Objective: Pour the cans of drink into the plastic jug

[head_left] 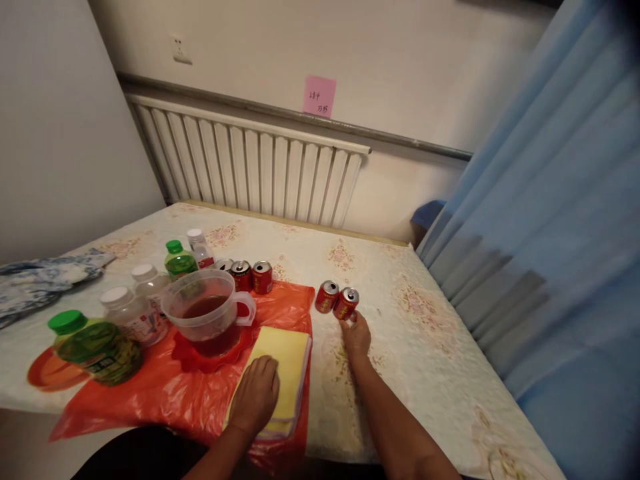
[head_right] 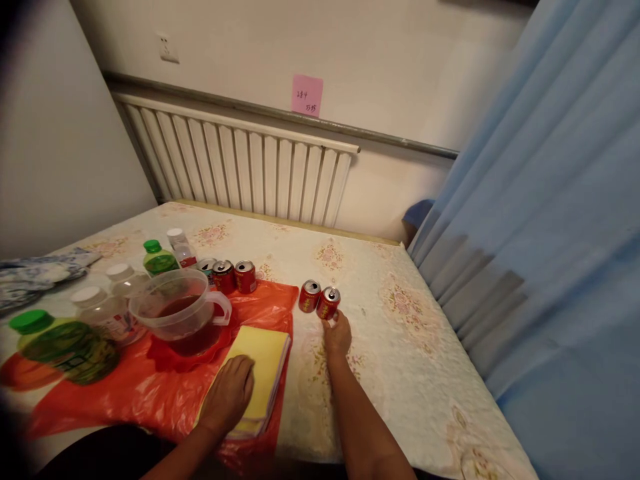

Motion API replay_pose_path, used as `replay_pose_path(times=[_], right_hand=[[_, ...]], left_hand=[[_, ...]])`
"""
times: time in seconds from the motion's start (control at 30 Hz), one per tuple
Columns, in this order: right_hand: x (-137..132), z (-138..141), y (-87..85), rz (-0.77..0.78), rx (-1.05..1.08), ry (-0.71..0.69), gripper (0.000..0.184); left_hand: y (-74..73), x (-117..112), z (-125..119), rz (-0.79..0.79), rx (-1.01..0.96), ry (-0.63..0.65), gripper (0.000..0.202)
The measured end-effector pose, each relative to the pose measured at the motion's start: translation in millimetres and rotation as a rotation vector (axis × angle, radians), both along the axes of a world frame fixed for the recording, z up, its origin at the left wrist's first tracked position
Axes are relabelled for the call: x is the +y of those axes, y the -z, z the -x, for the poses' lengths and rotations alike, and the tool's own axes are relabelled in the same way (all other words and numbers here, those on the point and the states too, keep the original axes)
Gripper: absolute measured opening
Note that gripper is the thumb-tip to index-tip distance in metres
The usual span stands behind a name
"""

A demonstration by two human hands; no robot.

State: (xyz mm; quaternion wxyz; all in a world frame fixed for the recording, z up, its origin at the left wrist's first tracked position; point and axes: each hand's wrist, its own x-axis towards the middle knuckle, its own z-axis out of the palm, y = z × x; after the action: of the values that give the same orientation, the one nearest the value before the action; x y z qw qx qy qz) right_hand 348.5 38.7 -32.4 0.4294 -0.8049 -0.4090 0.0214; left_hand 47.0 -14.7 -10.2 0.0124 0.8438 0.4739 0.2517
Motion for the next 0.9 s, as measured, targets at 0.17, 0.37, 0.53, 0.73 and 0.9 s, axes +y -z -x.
replay_pose_path(times=[0.17,0.37,0.53,0.73,0.9], right_hand=[[-12.2,0.2,-0.1,-0.019,0.033,-0.037,0.051],[-36.3,7.3,6.4,-0.039,-0.007,-0.08,0.048],[-62.1,18.1,12.1,-0.032,-0.097,-0.159,0.046],[-93.1,32.4,18.3,-0.011,-0.194,-0.256,0.042],[-119.8,47.0,17.4,0.045,-0.43,-0.325,0.044]], left_hand=[[-1.9,-0.5,-0.3,-0.013,-0.003,-0.002,0.019],[-4.7,-1.7,0.2,-0.005,0.004,0.005,0.019],[-1.6,-0.5,0.9,-0.031,0.007,0.009,0.018],[-2.9,-0.7,1.1,-0.038,0.011,0.027,0.017],[-5.7,-0.2,0.0,0.009,0.057,0.012,0.018]])
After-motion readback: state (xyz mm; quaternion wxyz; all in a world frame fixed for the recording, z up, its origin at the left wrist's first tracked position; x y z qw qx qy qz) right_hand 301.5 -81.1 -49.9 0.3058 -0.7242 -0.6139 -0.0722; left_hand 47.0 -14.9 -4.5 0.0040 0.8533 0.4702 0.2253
